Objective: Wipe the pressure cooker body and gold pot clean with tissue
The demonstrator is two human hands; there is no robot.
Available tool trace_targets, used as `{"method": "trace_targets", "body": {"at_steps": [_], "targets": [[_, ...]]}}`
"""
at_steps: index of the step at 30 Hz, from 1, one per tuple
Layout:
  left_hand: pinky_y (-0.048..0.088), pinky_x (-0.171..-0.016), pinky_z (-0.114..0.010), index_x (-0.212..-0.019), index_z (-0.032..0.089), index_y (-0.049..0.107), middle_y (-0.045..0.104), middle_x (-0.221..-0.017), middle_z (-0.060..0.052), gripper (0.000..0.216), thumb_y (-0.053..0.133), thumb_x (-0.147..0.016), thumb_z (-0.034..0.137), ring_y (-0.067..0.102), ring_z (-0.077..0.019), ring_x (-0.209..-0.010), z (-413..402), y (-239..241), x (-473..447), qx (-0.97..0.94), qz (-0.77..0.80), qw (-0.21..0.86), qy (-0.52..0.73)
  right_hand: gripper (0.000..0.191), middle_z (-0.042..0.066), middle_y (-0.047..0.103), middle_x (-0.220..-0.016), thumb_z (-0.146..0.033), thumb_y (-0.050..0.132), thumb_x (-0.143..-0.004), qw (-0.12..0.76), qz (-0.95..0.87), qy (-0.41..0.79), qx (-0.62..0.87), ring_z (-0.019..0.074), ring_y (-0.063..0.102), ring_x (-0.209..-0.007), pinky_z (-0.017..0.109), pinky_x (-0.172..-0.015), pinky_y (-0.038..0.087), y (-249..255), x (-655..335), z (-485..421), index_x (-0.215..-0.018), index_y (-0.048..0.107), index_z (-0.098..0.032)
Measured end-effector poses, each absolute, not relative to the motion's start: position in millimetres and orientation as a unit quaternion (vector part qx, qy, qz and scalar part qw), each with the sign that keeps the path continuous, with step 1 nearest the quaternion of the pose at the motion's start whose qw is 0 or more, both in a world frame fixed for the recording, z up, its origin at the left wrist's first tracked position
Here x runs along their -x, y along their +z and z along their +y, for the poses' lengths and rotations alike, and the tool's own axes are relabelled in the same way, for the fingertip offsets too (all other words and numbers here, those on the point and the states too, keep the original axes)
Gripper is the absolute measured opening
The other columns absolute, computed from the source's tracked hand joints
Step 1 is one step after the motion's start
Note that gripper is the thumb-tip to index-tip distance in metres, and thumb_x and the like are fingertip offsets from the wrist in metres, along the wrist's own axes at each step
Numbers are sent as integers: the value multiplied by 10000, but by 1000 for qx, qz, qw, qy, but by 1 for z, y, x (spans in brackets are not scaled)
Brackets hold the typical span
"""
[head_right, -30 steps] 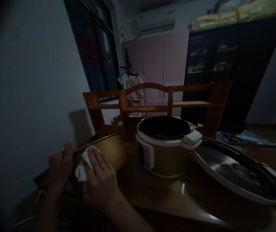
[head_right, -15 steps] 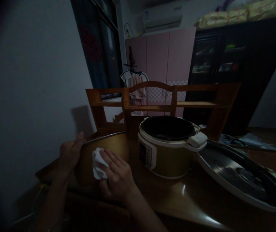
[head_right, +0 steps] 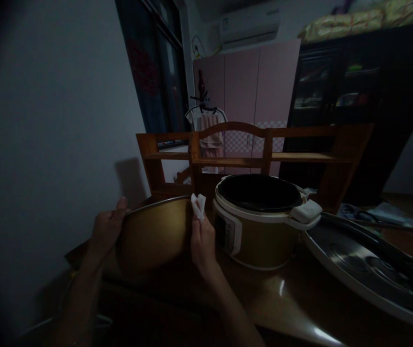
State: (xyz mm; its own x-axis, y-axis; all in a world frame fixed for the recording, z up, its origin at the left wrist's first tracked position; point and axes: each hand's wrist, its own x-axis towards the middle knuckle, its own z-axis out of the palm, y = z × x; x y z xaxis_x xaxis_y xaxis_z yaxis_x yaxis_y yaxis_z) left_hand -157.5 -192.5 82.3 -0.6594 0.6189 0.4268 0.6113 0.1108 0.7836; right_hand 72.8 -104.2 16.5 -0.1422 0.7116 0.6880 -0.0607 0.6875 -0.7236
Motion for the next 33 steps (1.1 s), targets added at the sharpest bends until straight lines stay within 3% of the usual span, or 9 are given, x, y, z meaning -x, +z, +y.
{"method": "trace_targets", "body": {"at_steps": [2, 5, 14, 20, 29, 33], "targets": [[323, -519, -271, -514, 179, 561, 550, -511, -22, 684, 404, -830, 766, 487, -141, -526, -192, 85, 152, -424, 751, -10, 506, 393, 11, 684, -1306, -371, 377, -1042, 607, -666, 366, 231, 239, 563, -1318, 443, -1157, 402, 17, -67, -107, -1335, 626, -289], [325, -546, -268, -503, 180, 553, 549, -507, -24, 703, 372, -841, 769, 515, -143, -544, -190, 90, 145, -443, 753, -16, 487, 389, -1, 710, -1258, -380, 384, -1041, 611, -645, 402, 222, 246, 594, -1279, 456, -1146, 413, 13, -63, -112, -1321, 640, -289], [353, -564, -255, -562, 181, 579, 554, -517, -12, 703, 313, -871, 753, 515, -145, -548, -192, 107, 145, -514, 731, 52, 446, 446, -31, 389, -1587, -349, 359, -1053, 597, -725, 302, 164, 219, 303, -1500, 482, -1258, 191, 19, -58, -123, -1486, 461, -316], [277, -491, -251, -552, 160, 558, 497, -498, -6, 707, 372, -832, 781, 419, -115, -503, -189, 110, 147, -527, 722, 114, 435, 456, -30, 363, -1599, -326, 346, -1058, 599, -738, 256, 175, 219, 278, -1509, 517, -1251, 207, 23, -55, -125, -1509, 414, -333], [259, -474, -244, -473, 171, 464, 460, -471, -4, 720, 353, -826, 789, 410, -98, -471, -174, 116, 130, -525, 742, 69, 412, 478, -6, 318, -1624, -250, 317, -1048, 579, -769, 196, 184, 211, 250, -1520, 516, -1253, 208, 25, -57, -134, -1516, 406, -291], [253, -464, -255, -495, 165, 531, 489, -476, -17, 712, 386, -806, 789, 412, -109, -473, -167, 117, 130, -526, 728, 79, 433, 528, 14, 317, -1627, -195, 300, -1019, 557, -801, 144, 168, 211, 215, -1530, 519, -1252, 213, 27, -56, -136, -1540, 360, -253]]}}
